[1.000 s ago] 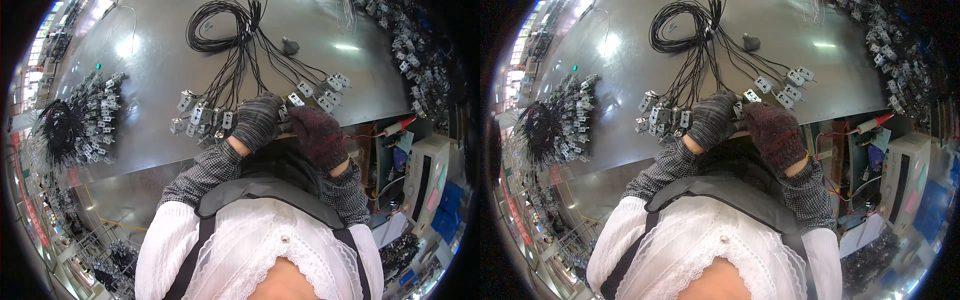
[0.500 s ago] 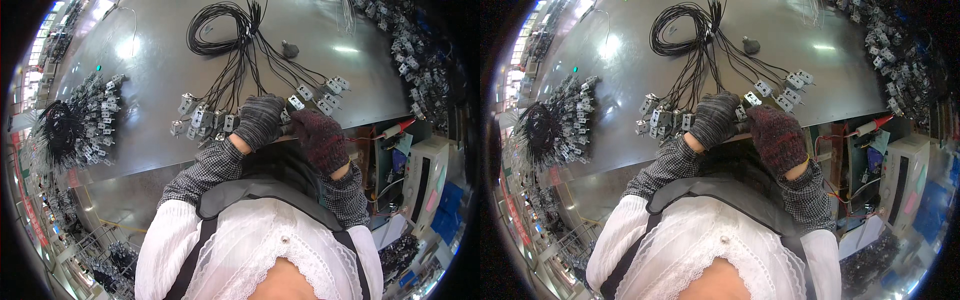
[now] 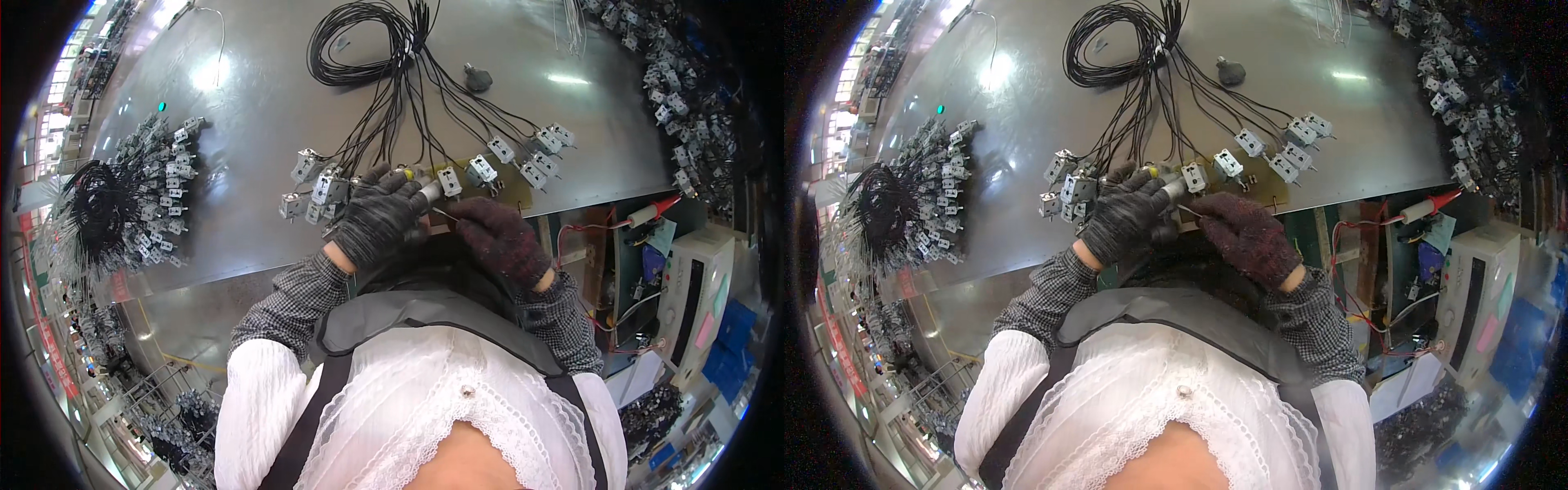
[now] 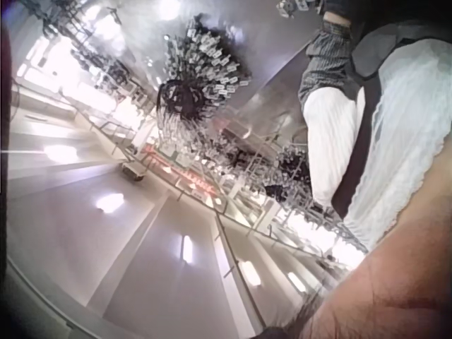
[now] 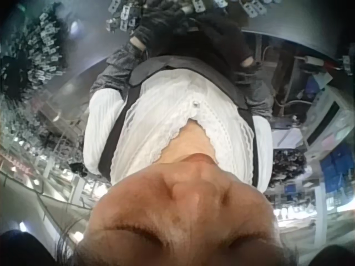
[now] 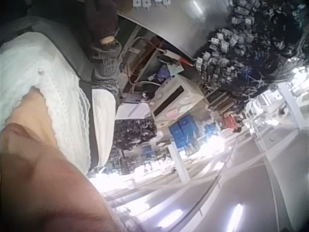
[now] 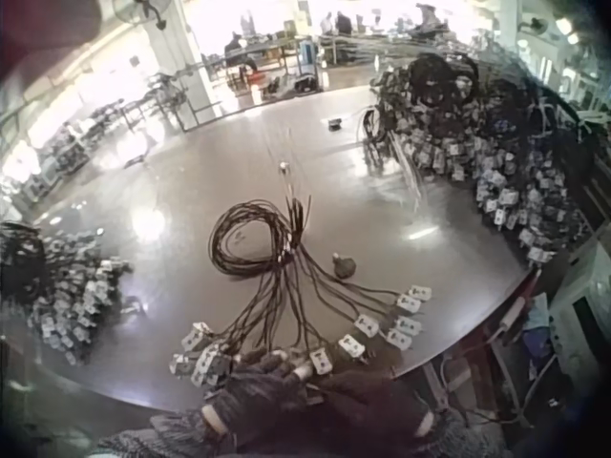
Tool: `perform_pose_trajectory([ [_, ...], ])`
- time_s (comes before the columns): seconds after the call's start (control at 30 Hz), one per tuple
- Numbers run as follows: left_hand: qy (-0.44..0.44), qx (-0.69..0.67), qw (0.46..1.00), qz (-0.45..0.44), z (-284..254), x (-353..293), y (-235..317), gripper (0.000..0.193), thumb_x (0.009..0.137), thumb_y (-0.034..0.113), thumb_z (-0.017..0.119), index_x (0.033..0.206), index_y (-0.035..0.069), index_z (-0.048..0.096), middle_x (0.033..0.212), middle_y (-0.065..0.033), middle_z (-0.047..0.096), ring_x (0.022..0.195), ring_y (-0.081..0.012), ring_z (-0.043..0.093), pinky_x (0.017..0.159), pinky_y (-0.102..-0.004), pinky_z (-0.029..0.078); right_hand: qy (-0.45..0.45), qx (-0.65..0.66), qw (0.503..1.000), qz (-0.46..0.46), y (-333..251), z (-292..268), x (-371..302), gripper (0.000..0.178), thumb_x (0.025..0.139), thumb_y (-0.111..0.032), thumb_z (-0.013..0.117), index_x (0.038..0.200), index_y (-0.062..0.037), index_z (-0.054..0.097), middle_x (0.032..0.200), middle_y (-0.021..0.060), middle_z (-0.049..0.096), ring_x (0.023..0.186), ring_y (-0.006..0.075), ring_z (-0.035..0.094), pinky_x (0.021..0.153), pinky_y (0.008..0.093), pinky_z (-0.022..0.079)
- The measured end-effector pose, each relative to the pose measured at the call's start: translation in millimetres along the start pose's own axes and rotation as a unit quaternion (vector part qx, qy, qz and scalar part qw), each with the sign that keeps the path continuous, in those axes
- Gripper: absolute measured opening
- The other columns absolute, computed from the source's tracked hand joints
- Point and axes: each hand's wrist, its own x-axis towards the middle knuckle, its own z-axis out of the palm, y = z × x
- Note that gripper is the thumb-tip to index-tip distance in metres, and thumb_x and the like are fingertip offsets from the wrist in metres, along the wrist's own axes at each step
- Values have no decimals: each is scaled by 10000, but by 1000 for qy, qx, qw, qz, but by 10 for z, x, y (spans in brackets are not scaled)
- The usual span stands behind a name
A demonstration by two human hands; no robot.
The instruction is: Assembling electronic modules by connecting wires and organizing bundles on a workbench.
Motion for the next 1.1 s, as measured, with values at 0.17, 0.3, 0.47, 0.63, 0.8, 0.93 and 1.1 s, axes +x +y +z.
perform_pose_trajectory([
  [0.17,-6,23,1000,0,-116,181,17,754,781,448,901,1423,157,632,1260,-114,722,1208,-341,662,1028,-491,523,10,-127,992,18,57,-179,54,321,1009,-92,654,1326,-85,702,1192,194,749,1107,364,734,956,425,583],
  [0.3,48,-164,985,-27,-156,332,-23,633,780,479,911,1282,140,725,968,-67,777,906,-258,733,882,-408,573,70,-182,981,-8,148,-327,122,333,988,-78,645,1317,-84,698,1209,202,741,1139,387,718,969,447,578],
  [0.47,29,-72,996,-33,-204,464,16,540,850,551,835,1203,148,766,887,-73,771,864,-296,724,882,-438,546,92,-184,978,-16,299,-242,203,295,1009,-115,637,1293,-105,713,1181,181,755,1071,395,733,930,474,593],
  [0.63,-16,-61,997,-46,-181,551,84,567,872,632,768,1142,134,781,846,-75,764,886,-296,722,916,-453,493,100,-191,976,-12,280,-181,166,261,1015,-124,645,1263,-88,718,1155,180,759,1024,380,748,867,452,609],
  [0.8,42,-12,997,-68,-47,486,299,653,748,639,851,1142,122,782,929,-109,759,935,-343,707,938,-489,478,71,-147,986,-17,-153,-263,110,261,976,-74,675,1233,-61,718,1087,189,754,979,376,749,845,429,606],
  [0.93,53,-20,993,-104,45,529,390,624,698,614,887,1050,112,770,943,-121,748,952,-343,709,917,-506,497,50,-250,964,-75,-288,-243,114,266,957,-65,678,1218,-63,731,1066,180,756,960,371,746,820,427,608],
  [1.1,72,-3,993,-91,76,581,402,605,695,607,894,1000,103,755,919,-130,738,930,-340,710,873,-505,509,7,-346,938,-31,-411,-298,73,266,945,-45,664,1200,-60,739,1062,181,759,956,367,750,821,430,610],
])
